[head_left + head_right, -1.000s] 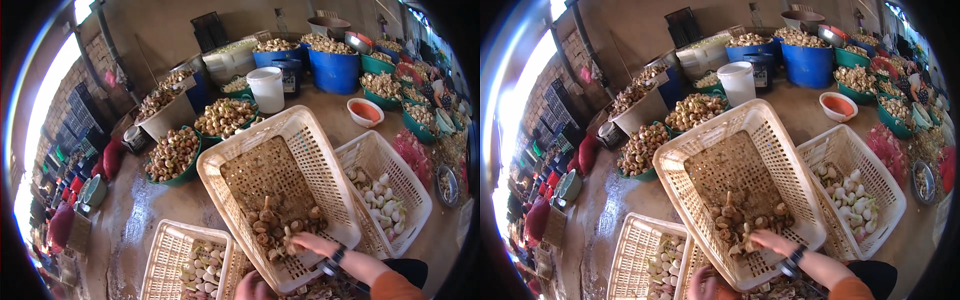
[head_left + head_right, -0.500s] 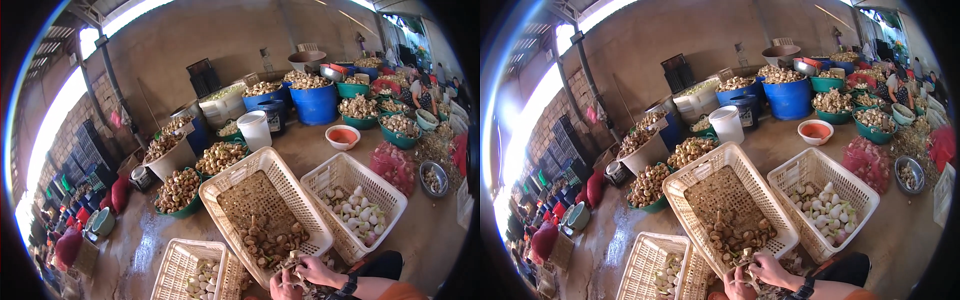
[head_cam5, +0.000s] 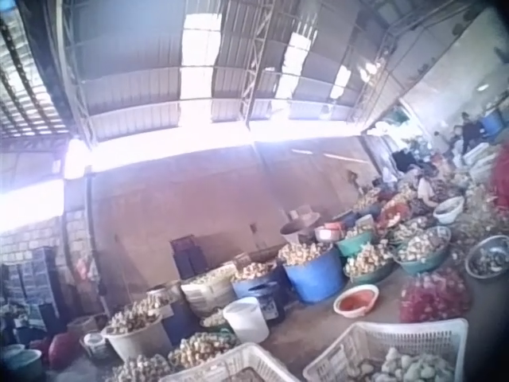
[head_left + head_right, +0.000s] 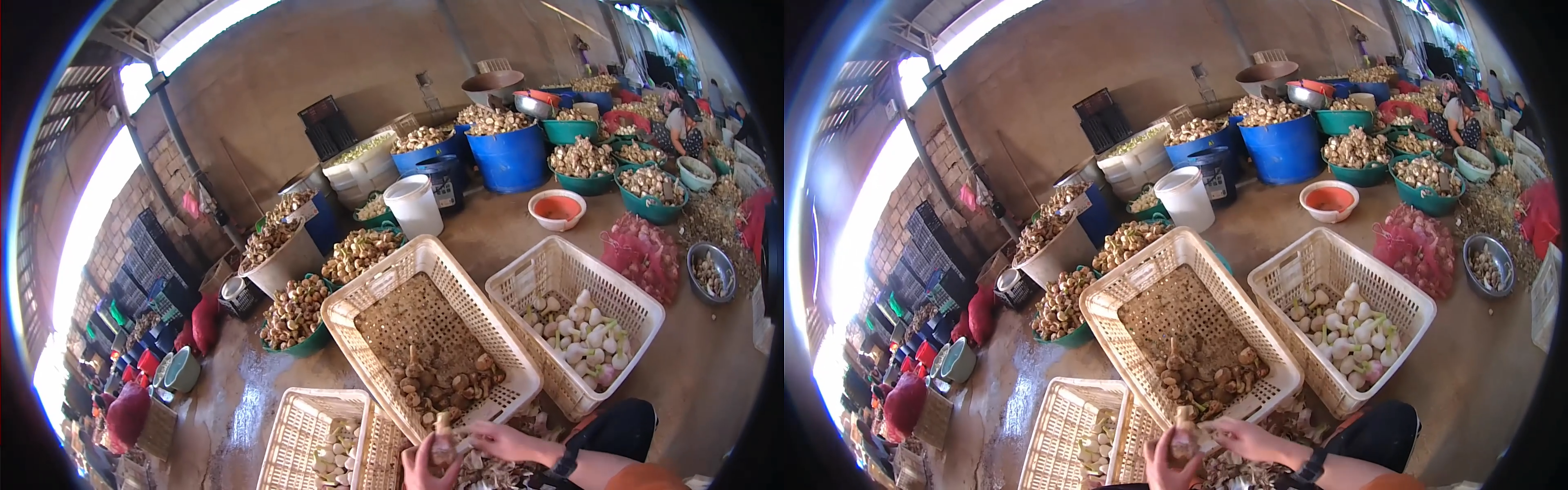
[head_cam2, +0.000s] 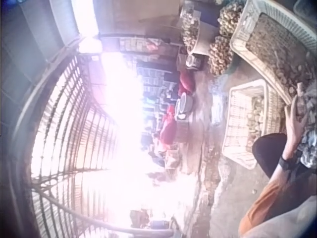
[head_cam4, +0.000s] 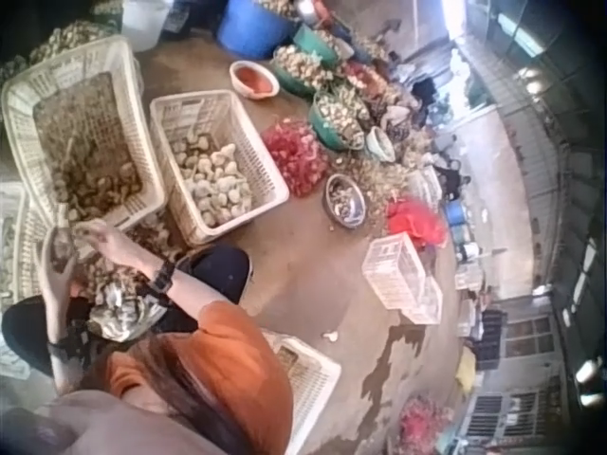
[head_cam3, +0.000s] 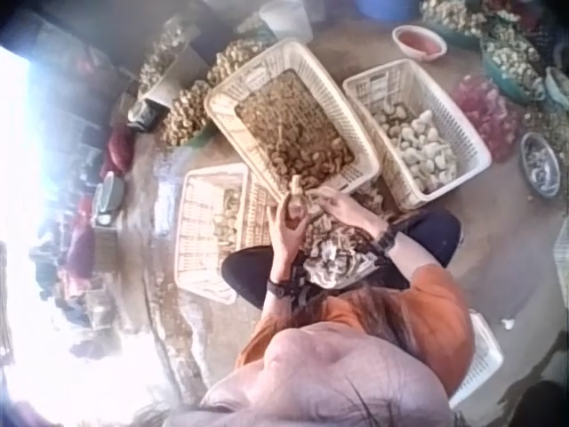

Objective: Peeling and cleaning various tubers by hand using a small peeling tool in an agricultural processing area.

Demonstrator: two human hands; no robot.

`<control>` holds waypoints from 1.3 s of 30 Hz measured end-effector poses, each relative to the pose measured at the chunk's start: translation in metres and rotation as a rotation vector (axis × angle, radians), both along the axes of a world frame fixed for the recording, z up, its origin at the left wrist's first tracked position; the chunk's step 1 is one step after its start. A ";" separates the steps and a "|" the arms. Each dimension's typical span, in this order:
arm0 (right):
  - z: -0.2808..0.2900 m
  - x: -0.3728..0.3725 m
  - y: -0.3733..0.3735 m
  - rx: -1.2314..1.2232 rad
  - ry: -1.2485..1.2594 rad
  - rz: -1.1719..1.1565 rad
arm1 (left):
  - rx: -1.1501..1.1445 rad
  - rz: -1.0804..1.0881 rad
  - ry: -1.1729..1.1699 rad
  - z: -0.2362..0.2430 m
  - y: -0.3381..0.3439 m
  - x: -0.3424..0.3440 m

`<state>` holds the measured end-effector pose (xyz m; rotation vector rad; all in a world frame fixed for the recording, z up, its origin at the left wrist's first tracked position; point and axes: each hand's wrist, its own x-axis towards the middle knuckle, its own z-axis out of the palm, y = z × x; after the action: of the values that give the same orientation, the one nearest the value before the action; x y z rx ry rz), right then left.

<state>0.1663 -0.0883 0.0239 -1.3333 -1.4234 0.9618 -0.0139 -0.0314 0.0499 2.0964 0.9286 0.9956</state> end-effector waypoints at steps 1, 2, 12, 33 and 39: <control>0.013 -0.003 0.006 -0.126 0.340 0.015 | 0.088 -0.002 0.057 0.007 -0.006 0.009; 0.017 -0.008 0.009 -0.021 0.346 -0.018 | 0.165 0.041 0.096 0.016 -0.017 0.017; 0.038 -0.010 0.002 0.219 0.072 -0.325 | 0.221 0.147 0.062 0.011 -0.027 0.040; 0.035 -0.014 -0.004 -0.161 0.608 -0.260 | -0.709 -0.226 -0.605 -0.013 -0.003 0.030; 0.027 -0.005 -0.008 0.163 0.069 -0.077 | -1.176 0.091 -0.784 0.024 -0.007 0.036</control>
<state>0.1615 -0.0963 0.0507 -1.2142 -1.3584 0.8156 0.0217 -0.0385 0.0742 0.6114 0.8459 0.8565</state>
